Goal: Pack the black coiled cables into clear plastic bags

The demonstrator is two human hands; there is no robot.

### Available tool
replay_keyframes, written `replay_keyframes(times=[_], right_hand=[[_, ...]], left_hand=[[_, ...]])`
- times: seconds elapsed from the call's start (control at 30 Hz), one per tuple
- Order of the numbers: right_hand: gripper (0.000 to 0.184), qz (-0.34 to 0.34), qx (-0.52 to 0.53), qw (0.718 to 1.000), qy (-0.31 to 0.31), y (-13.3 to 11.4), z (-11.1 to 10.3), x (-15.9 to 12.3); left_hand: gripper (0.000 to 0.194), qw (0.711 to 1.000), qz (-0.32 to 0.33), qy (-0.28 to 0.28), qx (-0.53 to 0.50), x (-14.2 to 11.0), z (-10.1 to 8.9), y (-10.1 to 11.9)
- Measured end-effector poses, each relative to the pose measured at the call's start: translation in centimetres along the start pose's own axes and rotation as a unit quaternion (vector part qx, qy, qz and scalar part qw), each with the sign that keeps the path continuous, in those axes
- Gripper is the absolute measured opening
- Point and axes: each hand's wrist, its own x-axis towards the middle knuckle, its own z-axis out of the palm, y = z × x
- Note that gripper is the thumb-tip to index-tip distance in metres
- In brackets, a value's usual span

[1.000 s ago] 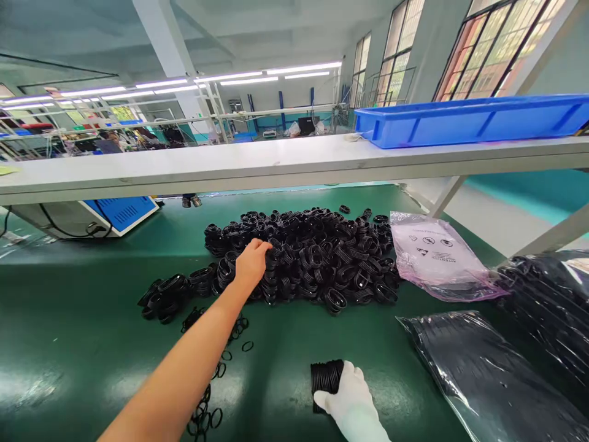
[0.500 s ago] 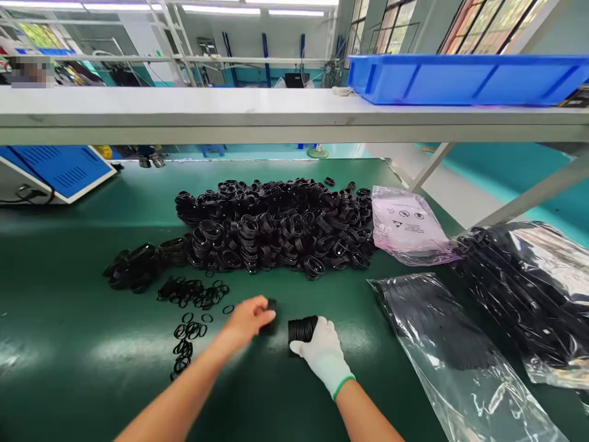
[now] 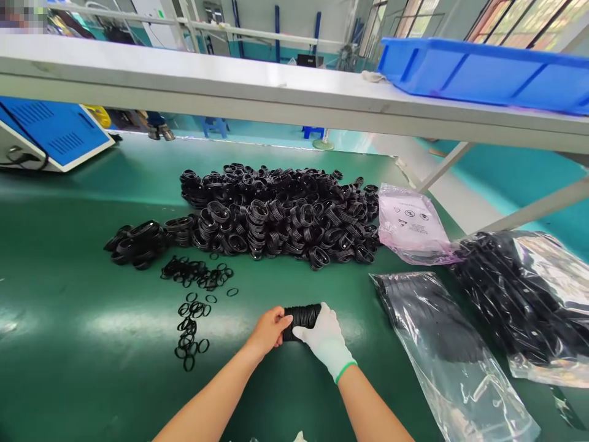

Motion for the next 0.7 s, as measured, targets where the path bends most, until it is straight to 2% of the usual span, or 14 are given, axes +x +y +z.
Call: replay_keyframes(times=[0.1, 0.17, 0.33, 0.43, 0.5, 0.6, 0.63, 0.7], right_hand=[[0.095, 0.024, -0.018, 0.999, 0.027, -0.7, 0.4, -0.5], [0.100, 0.031, -0.022, 0.999, 0.035, -0.9, 0.4, -0.7], [0.080, -0.032, -0.043, 0.998, 0.015, -0.5, -0.9, -0.7], [0.072, -0.060, -0.053, 0.997, -0.003, -0.2, -1.7, -0.4], [0.071, -0.066, -0.055, 0.996, -0.010, -0.2, -1.8, -0.2], [0.070, -0.074, -0.061, 0.995, -0.011, -0.1, -1.7, 0.0], [0.071, -0.075, -0.063, 0.995, -0.010, -0.1, -1.6, 0.1], [0.071, -0.075, -0.063, 0.995, -0.007, 0.0, -1.5, 0.1]], left_hand=[[0.022, 1.000, -0.005, -0.006, -0.013, 0.0, 0.2, 0.1], [0.022, 1.000, -0.013, -0.008, -0.020, 0.0, 0.6, 0.1], [0.023, 0.998, -0.041, 0.017, -0.033, -0.9, 2.1, 0.0], [0.026, 0.997, -0.051, 0.044, -0.032, -2.5, 1.6, -0.1], [0.040, 0.997, -0.020, 0.076, 0.019, -3.9, 1.0, 0.1], [0.086, 0.981, 0.063, 0.094, 0.157, -5.2, 0.6, 0.6], [0.091, 0.974, 0.081, 0.086, 0.191, -5.2, 0.7, 0.8], [0.090, 0.970, 0.093, 0.072, 0.213, -4.9, 1.1, 0.8]])
